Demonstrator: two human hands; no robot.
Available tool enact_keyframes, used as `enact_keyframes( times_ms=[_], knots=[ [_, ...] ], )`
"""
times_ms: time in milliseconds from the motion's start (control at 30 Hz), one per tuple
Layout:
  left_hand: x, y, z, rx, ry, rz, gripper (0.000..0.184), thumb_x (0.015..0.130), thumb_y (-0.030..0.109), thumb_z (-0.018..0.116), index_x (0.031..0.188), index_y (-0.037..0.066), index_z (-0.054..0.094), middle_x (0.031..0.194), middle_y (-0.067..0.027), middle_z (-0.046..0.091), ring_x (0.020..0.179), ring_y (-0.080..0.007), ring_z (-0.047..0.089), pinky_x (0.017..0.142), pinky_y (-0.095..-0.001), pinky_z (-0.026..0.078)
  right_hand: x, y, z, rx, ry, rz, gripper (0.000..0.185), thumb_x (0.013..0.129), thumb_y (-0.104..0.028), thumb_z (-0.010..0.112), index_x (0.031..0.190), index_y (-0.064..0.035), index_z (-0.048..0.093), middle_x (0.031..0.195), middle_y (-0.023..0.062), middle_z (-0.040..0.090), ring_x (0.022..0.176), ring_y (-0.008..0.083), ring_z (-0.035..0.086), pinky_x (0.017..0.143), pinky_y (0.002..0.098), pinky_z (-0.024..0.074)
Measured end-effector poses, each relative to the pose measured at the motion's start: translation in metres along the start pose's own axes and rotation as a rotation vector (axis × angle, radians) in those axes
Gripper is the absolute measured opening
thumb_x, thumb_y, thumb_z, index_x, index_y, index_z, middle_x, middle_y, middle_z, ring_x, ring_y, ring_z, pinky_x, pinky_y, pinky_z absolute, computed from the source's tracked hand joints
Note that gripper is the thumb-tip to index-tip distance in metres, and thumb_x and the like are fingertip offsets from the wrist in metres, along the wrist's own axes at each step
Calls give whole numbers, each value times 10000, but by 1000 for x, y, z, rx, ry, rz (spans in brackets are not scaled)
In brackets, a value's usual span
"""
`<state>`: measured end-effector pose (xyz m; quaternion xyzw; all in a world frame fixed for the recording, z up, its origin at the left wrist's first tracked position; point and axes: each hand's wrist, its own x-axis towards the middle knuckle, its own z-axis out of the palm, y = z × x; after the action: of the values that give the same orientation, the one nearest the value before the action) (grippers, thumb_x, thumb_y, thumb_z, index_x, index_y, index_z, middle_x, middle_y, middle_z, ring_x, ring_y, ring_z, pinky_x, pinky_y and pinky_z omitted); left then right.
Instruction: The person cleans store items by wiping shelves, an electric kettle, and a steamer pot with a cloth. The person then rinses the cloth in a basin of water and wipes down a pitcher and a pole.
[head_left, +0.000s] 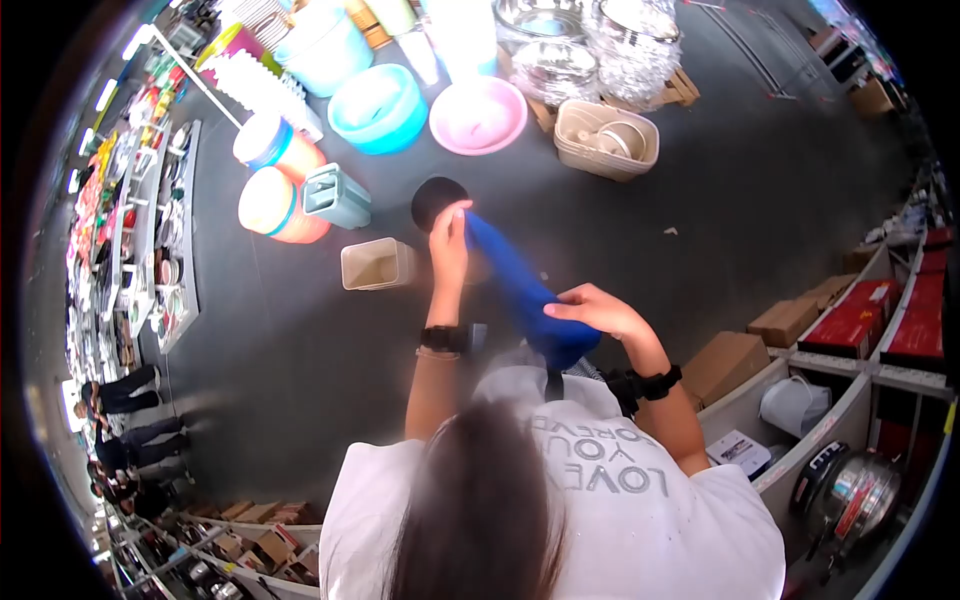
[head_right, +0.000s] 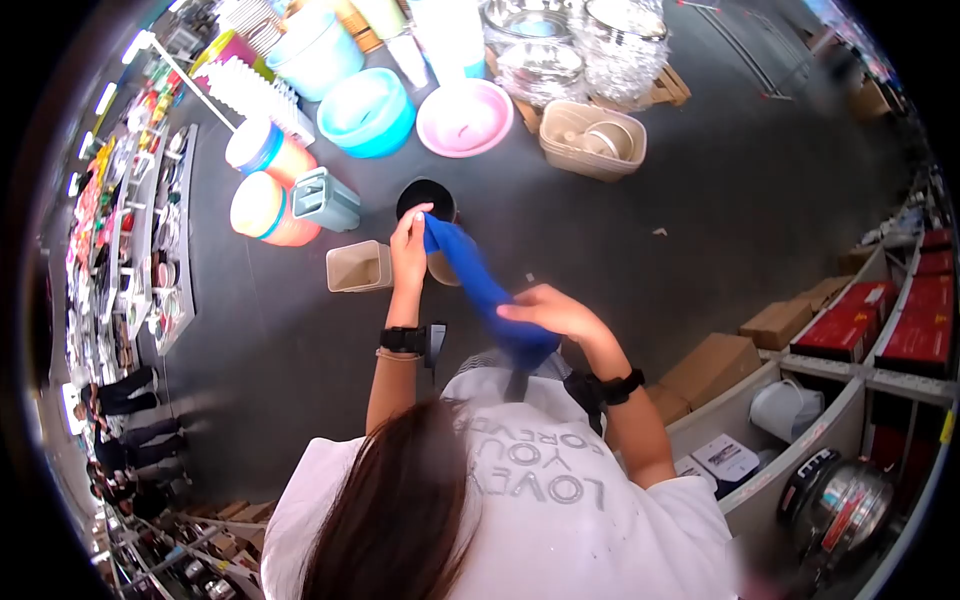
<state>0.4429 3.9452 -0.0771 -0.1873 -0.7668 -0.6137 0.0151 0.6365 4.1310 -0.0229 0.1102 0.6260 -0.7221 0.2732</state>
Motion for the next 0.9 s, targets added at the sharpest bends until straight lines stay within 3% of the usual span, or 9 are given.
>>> enact_keyframes(
  times_ms=[100,133,167,333,433,633,767,800,900],
  knots=[
    [-19,-33,-12,-104,59,-222,327,1003,265,456,1095,19,650,1033,-52,656,951,-138,582,874,-279,438,-11,-23,-1,430,180,-107,400,878,-286,664,1073,63,639,938,98,687,847,137,651,770,244,512],
    [-28,-50,-18,-93,74,-243,331,1005,285,449,1076,24,642,997,-54,652,932,-123,582,839,-259,455,-7,-12,-5,512,452,-7,374,881,-265,655,1091,44,636,946,108,690,853,160,665,774,268,532],
    [-37,-61,-25,-105,78,-296,327,1007,287,444,1067,28,635,970,-46,644,901,-109,578,801,-246,457,-5,-2,-20,603,277,-62,389,903,-241,634,1133,70,596,983,114,675,873,164,651,788,276,524],
    [-73,-23,-58,-324,-17,-516,299,1012,300,425,1031,56,597,827,9,576,713,-46,512,601,-197,411,-3,31,-39,292,317,78,237,919,-189,599,1035,0,682,974,83,674,826,136,642,759,255,519],
    [-86,-6,-77,-211,-93,-441,300,1011,310,422,1032,66,594,799,25,532,654,-38,449,553,-198,351,3,47,-34,95,203,45,190,896,-101,602,1032,-13,700,976,63,666,839,114,609,771,219,489],
    [-135,-22,-122,-128,7,-392,285,1008,333,427,1110,87,531,968,-53,595,781,-113,538,603,-240,410,27,37,-21,280,-65,-95,232,881,-21,576,1089,9,674,1086,57,655,970,130,588,896,233,428],
    [-161,27,-149,-754,362,-606,300,999,341,454,1176,100,469,1154,-133,591,919,-198,591,668,-294,461,49,0,14,327,-64,-244,221,894,-41,580,1086,19,671,1056,70,674,946,136,610,873,250,456],
    [-167,24,-160,-804,393,-555,310,995,335,468,1166,77,483,1171,-128,580,989,-207,588,766,-327,493,58,-4,24,241,-69,-314,205,898,-42,577,1065,14,683,1030,69,685,935,138,619,862,257,466],
    [-186,-12,-209,-706,309,-457,320,1001,331,454,1158,55,501,1160,-122,589,1033,-209,584,828,-328,492,66,-47,70,17,-142,-433,197,907,-48,571,1051,14,688,1014,68,689,939,136,617,863,264,467]
  ],
)
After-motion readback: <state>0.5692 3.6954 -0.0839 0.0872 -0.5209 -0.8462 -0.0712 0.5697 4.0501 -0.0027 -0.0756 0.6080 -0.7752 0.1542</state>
